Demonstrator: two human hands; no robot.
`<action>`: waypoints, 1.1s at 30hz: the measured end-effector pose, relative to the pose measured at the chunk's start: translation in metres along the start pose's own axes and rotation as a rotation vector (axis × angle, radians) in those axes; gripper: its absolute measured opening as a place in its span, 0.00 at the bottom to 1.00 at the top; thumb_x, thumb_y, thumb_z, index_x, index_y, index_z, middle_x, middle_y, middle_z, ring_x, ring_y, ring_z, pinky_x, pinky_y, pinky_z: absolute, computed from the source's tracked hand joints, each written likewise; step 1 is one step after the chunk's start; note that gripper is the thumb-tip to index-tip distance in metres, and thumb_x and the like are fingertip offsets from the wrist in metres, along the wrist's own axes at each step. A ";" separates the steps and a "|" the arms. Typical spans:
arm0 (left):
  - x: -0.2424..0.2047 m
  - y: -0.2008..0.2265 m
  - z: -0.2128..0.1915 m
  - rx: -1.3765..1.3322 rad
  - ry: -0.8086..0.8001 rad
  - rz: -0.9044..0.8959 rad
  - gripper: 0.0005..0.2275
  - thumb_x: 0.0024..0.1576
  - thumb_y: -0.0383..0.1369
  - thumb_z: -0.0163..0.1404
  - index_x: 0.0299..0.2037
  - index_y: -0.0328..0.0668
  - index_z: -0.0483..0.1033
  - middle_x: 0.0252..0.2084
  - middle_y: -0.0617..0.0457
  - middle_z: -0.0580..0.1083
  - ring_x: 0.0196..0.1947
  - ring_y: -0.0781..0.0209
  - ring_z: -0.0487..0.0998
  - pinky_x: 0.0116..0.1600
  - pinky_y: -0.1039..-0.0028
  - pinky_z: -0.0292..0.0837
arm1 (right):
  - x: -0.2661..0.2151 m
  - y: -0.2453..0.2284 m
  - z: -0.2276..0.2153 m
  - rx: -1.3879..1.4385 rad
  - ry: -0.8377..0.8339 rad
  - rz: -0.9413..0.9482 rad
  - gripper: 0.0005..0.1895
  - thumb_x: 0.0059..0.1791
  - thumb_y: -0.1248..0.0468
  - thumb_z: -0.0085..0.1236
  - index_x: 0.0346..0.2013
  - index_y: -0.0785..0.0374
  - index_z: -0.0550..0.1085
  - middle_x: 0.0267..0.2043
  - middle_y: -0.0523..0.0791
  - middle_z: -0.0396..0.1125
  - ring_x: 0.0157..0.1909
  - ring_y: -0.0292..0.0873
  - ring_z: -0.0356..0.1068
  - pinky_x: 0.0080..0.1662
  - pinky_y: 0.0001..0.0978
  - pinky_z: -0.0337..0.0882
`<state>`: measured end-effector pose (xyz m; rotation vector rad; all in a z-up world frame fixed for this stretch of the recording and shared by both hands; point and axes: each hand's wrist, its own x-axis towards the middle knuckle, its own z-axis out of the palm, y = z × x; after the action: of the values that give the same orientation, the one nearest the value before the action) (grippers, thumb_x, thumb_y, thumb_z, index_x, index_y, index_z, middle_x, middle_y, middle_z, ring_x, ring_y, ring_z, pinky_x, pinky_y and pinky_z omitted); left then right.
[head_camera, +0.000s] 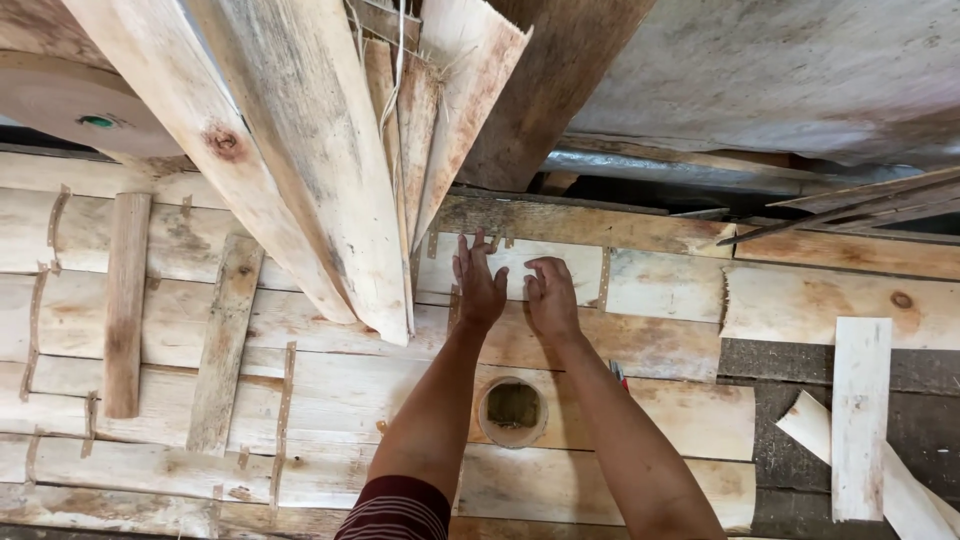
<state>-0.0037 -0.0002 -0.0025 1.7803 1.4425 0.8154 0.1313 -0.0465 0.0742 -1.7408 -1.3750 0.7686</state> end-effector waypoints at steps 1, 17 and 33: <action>0.000 0.004 -0.003 0.000 -0.001 -0.001 0.17 0.59 0.26 0.51 0.57 0.38 0.61 0.79 0.38 0.51 0.80 0.34 0.36 0.75 0.41 0.29 | -0.001 0.000 -0.001 0.000 0.000 0.001 0.11 0.51 0.76 0.52 0.48 0.68 0.73 0.52 0.53 0.66 0.51 0.51 0.72 0.52 0.36 0.74; -0.085 0.057 -0.061 -0.360 0.085 -0.201 0.07 0.66 0.31 0.45 0.43 0.34 0.72 0.37 0.42 0.75 0.36 0.48 0.78 0.43 0.63 0.75 | -0.035 -0.019 -0.020 0.136 -0.248 0.141 0.17 0.54 0.68 0.50 0.58 0.63 0.72 0.57 0.49 0.73 0.52 0.42 0.75 0.52 0.32 0.76; -0.186 0.079 -0.081 -0.154 0.176 -0.091 0.14 0.56 0.32 0.57 0.51 0.36 0.76 0.41 0.40 0.78 0.42 0.43 0.80 0.47 0.59 0.75 | -0.154 -0.027 -0.039 0.084 -0.041 0.109 0.08 0.52 0.64 0.60 0.39 0.68 0.78 0.42 0.49 0.71 0.38 0.39 0.72 0.41 0.29 0.72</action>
<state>-0.0606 -0.1839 0.0999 1.5489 1.5172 1.0282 0.1136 -0.2014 0.1168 -1.7539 -1.2649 0.9136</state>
